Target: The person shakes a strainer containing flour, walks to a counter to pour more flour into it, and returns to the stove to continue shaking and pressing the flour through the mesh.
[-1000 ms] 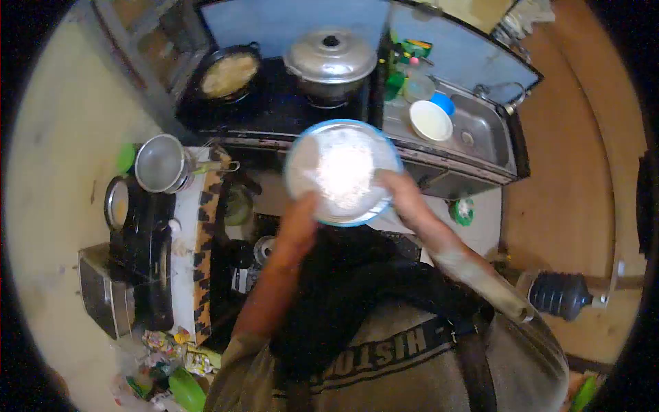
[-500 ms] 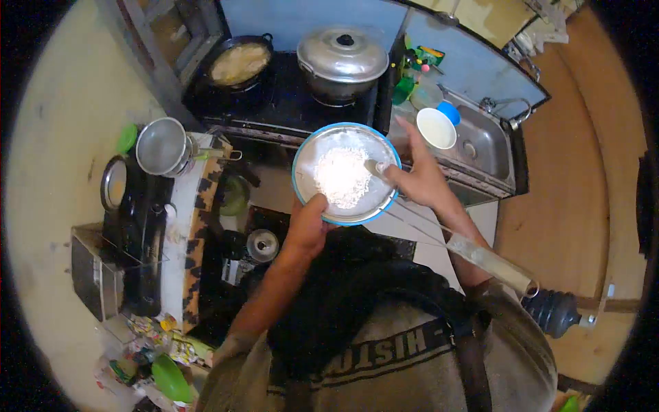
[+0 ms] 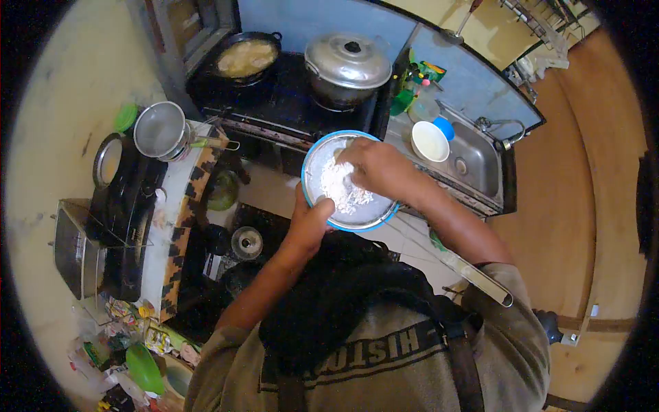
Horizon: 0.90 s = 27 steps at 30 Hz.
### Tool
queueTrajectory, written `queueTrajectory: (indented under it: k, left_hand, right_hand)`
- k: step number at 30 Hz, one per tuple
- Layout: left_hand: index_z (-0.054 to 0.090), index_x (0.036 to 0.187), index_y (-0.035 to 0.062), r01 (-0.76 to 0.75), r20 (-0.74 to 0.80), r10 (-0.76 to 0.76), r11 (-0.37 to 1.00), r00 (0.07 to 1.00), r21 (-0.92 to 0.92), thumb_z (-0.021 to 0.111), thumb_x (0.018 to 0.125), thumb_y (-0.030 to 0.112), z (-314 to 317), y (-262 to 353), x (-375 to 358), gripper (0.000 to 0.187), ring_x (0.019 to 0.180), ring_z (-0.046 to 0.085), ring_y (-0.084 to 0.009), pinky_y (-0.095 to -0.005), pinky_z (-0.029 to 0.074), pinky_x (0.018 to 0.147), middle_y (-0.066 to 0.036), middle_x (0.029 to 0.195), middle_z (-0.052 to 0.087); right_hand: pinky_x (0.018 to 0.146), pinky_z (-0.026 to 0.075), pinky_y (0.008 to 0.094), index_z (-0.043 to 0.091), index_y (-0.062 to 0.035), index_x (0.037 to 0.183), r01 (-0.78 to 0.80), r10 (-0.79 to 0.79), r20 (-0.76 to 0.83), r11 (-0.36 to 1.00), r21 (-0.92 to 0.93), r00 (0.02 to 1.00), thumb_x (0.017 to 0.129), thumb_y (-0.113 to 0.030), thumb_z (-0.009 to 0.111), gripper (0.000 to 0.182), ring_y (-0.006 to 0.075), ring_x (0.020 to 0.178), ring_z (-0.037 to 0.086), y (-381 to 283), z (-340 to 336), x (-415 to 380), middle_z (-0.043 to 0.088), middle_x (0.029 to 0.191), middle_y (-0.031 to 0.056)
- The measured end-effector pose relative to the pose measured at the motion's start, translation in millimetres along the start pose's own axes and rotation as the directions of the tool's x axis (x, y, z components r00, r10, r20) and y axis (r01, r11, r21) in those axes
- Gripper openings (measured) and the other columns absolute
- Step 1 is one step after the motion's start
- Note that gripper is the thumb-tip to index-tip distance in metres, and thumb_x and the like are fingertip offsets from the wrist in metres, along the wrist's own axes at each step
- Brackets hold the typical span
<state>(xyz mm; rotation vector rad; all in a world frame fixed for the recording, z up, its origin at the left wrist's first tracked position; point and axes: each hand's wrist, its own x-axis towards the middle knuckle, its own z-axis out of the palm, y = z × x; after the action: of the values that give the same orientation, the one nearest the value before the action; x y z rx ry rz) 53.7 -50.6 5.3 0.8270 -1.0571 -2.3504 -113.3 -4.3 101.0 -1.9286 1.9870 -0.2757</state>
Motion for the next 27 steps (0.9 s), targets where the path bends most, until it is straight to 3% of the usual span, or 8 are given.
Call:
queueTrajectory:
  k: [2, 6, 9, 13, 19, 21, 24, 27]
  left_hand:
    - [0.028, 0.124, 0.0054, 0.012, -0.006, -0.012, 1.000, 1.000, 0.019, 0.048, 0.068, 0.007, -2, 1, -1, 0.059, 0.078, 0.055, -0.0184, -0.0274, 0.048, 0.046, -0.012, 0.101, 0.048]
    - [0.028, 0.123, 0.0044, 0.020, 0.012, -0.020, 0.999, 1.000, -0.047, 0.048, 0.068, 0.006, -3, 1, 0, 0.059, 0.076, 0.055, -0.0185, -0.0276, 0.047, 0.046, -0.013, 0.100, 0.048]
    - [0.029, 0.123, 0.0042, 0.026, -0.009, -0.027, 0.999, 1.000, -0.028, 0.048, 0.068, 0.006, -4, -1, 1, 0.058, 0.074, 0.056, -0.0182, -0.0271, 0.047, 0.046, -0.013, 0.100, 0.048]
    - [0.028, 0.124, 0.0043, 0.055, 0.004, -0.055, 0.998, 0.998, 0.014, 0.048, 0.068, 0.006, -4, 1, 2, 0.059, 0.072, 0.056, -0.0183, -0.0264, 0.047, 0.046, -0.013, 0.101, 0.048]
    - [0.028, 0.123, 0.0042, -0.026, 0.034, 0.031, 0.990, 0.999, -0.139, 0.048, 0.069, 0.007, -8, -8, 8, 0.058, 0.071, 0.056, -0.0175, -0.0264, 0.047, 0.045, -0.012, 0.100, 0.048]
    - [0.028, 0.123, 0.0041, 0.003, 0.032, 0.001, 0.993, 0.999, -0.119, 0.049, 0.068, 0.007, -15, -11, 11, 0.059, 0.071, 0.056, -0.0176, -0.0268, 0.047, 0.045, -0.012, 0.100, 0.048]
    - [0.027, 0.124, 0.0038, 0.023, 0.046, -0.017, 0.992, 0.999, -0.121, 0.049, 0.067, 0.007, -16, -10, 13, 0.061, 0.073, 0.057, -0.0185, -0.0271, 0.048, 0.046, -0.013, 0.102, 0.048]
    - [0.026, 0.126, 0.0038, -0.016, 0.031, 0.020, 0.992, 0.999, -0.124, 0.048, 0.067, 0.007, -8, -3, 9, 0.063, 0.077, 0.057, -0.0201, -0.0274, 0.049, 0.047, -0.014, 0.105, 0.048]
  right_hand:
    - [0.083, 0.045, 0.0389, 0.059, -0.0056, 0.104, -0.001, 0.007, -0.235, 1.000, 0.026, 0.972, 0.067, -0.004, 0.062, 0.037, 0.0335, 0.094, 0.056, -2, 6, 2, 0.058, 0.102, 0.0158]
    - [0.082, 0.046, 0.0386, 0.061, -0.0060, 0.102, 0.220, -0.215, -0.098, 0.974, 0.050, 0.972, 0.068, -0.003, 0.059, 0.034, 0.0329, 0.095, 0.056, -7, 6, -9, 0.058, 0.105, 0.0151]
    - [0.084, 0.045, 0.0384, 0.061, -0.0074, 0.103, 0.037, -0.036, 0.007, 0.994, -0.104, 0.999, 0.069, -0.005, 0.058, 0.034, 0.0331, 0.096, 0.056, -7, -2, -15, 0.058, 0.106, 0.0146]
    - [0.086, 0.044, 0.0403, 0.061, -0.0098, 0.105, 0.128, -0.120, -0.266, 0.992, 0.013, 0.957, 0.071, -0.009, 0.059, 0.034, 0.0316, 0.102, 0.053, -9, 4, -6, 0.059, 0.105, 0.0134]
    - [0.085, 0.045, 0.0402, 0.063, -0.0096, 0.100, 0.264, -0.264, 0.009, 0.963, 0.051, 0.964, 0.071, -0.010, 0.061, 0.029, 0.0318, 0.099, 0.055, -8, 3, -15, 0.058, 0.104, 0.0130]
    - [0.085, 0.044, 0.0404, 0.063, -0.0101, 0.101, 0.234, -0.229, -0.261, 0.972, -0.013, 0.938, 0.070, -0.009, 0.061, 0.031, 0.0308, 0.097, 0.056, -14, 1, -20, 0.060, 0.103, 0.0112]
    - [0.087, 0.043, 0.0407, 0.062, -0.0110, 0.104, 0.140, -0.136, -0.110, 0.990, 0.030, 0.985, 0.071, -0.008, 0.061, 0.033, 0.0308, 0.099, 0.055, -16, -12, -17, 0.060, 0.105, 0.0117]
    - [0.088, 0.042, 0.0402, 0.061, -0.0117, 0.106, 0.157, -0.133, -0.237, 0.984, 0.084, 0.962, 0.071, -0.006, 0.060, 0.035, 0.0312, 0.098, 0.055, -9, -11, -26, 0.060, 0.107, 0.0114]
